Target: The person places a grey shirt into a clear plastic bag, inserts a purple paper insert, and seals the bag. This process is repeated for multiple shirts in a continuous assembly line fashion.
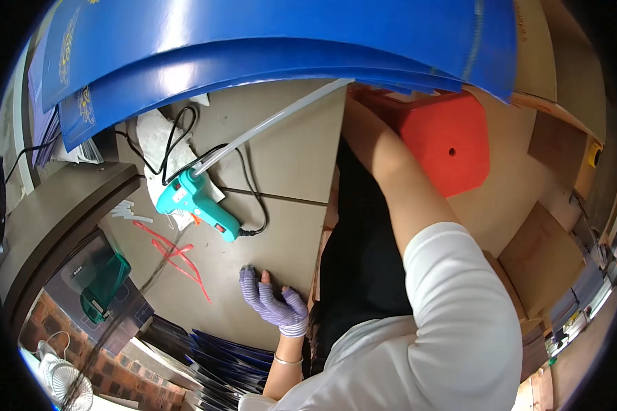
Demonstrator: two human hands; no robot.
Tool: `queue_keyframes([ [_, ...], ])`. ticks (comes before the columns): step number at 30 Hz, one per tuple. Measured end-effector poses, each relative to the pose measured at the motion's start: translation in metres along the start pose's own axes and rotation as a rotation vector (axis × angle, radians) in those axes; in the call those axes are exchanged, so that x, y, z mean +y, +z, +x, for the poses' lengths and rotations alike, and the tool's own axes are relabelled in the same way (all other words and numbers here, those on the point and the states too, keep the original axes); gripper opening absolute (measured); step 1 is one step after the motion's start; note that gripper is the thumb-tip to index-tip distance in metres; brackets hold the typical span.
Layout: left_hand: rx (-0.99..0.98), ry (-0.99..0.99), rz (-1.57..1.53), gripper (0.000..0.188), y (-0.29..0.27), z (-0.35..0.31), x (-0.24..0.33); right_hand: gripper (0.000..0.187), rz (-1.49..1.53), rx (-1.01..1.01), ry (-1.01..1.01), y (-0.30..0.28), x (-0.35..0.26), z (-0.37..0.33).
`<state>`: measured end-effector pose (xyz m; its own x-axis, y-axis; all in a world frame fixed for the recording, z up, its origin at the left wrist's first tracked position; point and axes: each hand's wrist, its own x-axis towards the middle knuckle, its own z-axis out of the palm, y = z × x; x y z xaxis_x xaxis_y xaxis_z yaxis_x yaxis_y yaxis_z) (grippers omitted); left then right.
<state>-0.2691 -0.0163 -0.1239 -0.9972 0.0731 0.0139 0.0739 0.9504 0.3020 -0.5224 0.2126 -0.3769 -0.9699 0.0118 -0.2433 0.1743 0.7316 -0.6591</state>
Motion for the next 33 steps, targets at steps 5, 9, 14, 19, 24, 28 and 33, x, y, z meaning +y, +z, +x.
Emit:
queue_keyframes([
  [5, -0.005, 0.035, -0.038, 0.035, 0.002, 0.008, -0.004, 0.039, 0.094, 0.088, -0.033, -0.004, 0.009, 0.0],
  [9, -0.003, 0.05, -0.021, 0.035, 0.001, 0.012, -0.004, 0.035, 0.199, 0.129, -0.073, -0.009, 0.01, -0.005],
  [14, 0.039, 0.074, -0.055, 0.034, 0.001, 0.007, -0.004, 0.029, 0.363, 0.188, -0.094, -0.036, 0.023, -0.04],
  [19, 0.08, 0.105, -0.061, 0.036, -0.001, -0.002, -0.003, 0.033, 0.374, 0.157, 0.036, -0.082, 0.044, -0.153],
  [24, 0.181, 0.091, -0.074, 0.043, -0.01, -0.008, 0.009, 0.03, 0.048, 0.105, -0.086, -0.205, -0.006, -0.267],
  [28, 0.293, 0.161, -0.102, 0.04, -0.011, -0.003, 0.005, 0.027, -0.034, 0.098, -0.433, -0.323, -0.079, -0.338],
  [33, 0.277, -0.002, -0.1, 0.035, -0.029, -0.034, -0.012, 0.031, -0.023, -0.26, -0.741, -0.438, -0.254, -0.386],
])
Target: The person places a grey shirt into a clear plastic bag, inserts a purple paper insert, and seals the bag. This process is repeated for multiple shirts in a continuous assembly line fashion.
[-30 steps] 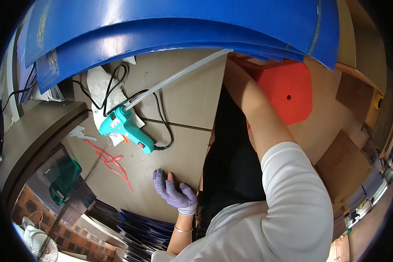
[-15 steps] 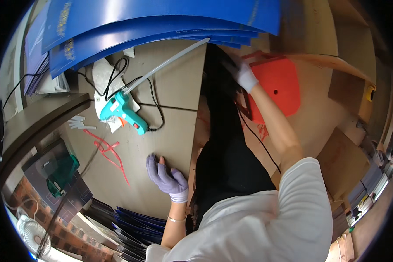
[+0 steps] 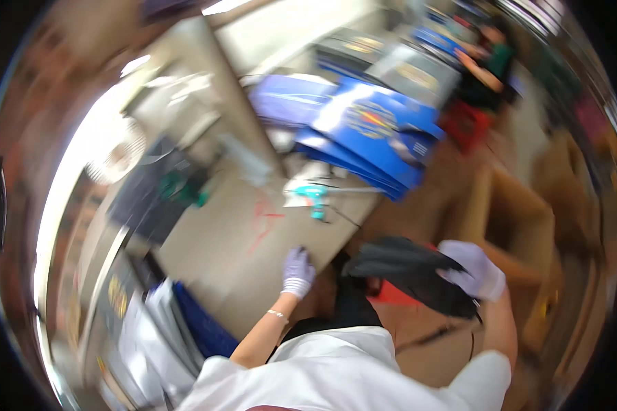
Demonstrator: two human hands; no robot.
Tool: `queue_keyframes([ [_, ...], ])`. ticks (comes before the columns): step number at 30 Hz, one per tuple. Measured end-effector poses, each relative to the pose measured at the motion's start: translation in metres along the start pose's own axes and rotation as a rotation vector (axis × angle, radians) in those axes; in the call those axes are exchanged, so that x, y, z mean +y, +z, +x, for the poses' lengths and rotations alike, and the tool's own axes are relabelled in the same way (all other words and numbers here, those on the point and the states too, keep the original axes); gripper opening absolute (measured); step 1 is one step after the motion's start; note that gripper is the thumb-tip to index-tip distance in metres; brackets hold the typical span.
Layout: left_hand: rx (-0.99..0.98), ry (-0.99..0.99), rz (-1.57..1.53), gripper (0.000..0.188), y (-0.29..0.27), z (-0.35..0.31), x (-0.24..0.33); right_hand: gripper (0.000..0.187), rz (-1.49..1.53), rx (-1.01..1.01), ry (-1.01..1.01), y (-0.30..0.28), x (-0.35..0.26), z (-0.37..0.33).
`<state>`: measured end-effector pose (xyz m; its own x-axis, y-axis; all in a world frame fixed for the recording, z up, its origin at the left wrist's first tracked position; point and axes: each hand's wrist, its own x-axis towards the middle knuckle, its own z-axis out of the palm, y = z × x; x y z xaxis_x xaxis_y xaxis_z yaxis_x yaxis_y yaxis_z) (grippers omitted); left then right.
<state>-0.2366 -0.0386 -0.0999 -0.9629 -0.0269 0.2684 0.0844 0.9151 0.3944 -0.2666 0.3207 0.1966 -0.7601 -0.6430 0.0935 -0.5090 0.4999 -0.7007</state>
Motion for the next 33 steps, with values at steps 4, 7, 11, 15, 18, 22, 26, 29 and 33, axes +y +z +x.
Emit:
queue_keyframes([
  [4, -0.167, -0.299, 0.075, 0.036, -0.014, -0.007, 0.004, 0.038, -0.166, 0.245, -0.346, -0.054, -0.038, 0.012],
  [7, -0.186, -0.327, -0.005, 0.035, -0.025, -0.021, -0.005, 0.05, -0.185, 0.462, -0.36, -0.061, -0.086, 0.05],
  [11, -0.103, -0.49, -0.095, 0.034, -0.042, 0.005, 0.005, 0.047, -0.457, 0.634, -0.377, -0.111, -0.134, 0.128],
  [15, -0.014, -0.537, -0.135, 0.032, -0.077, 0.007, 0.004, 0.032, -0.736, 0.761, -0.751, -0.167, -0.211, 0.215],
  [18, -0.028, -0.654, -0.136, 0.033, -0.091, -0.007, -0.011, 0.027, -0.461, 0.774, -0.895, -0.138, -0.287, 0.245],
  [22, -0.101, -0.754, -0.134, 0.034, -0.092, -0.018, -0.021, 0.024, -0.859, 0.866, -1.333, -0.176, -0.332, 0.322],
  [26, -0.128, -0.832, -0.125, 0.034, -0.088, -0.043, -0.025, 0.021, -0.315, 0.453, -1.149, -0.136, -0.361, 0.442],
  [29, -0.098, -0.808, -0.054, 0.032, -0.081, -0.071, -0.033, 0.026, 0.143, 0.252, -0.887, -0.079, -0.385, 0.487],
  [33, 0.093, -0.755, -0.119, 0.026, -0.079, -0.099, -0.03, 0.034, -0.248, 0.265, -0.785, -0.043, -0.376, 0.535],
])
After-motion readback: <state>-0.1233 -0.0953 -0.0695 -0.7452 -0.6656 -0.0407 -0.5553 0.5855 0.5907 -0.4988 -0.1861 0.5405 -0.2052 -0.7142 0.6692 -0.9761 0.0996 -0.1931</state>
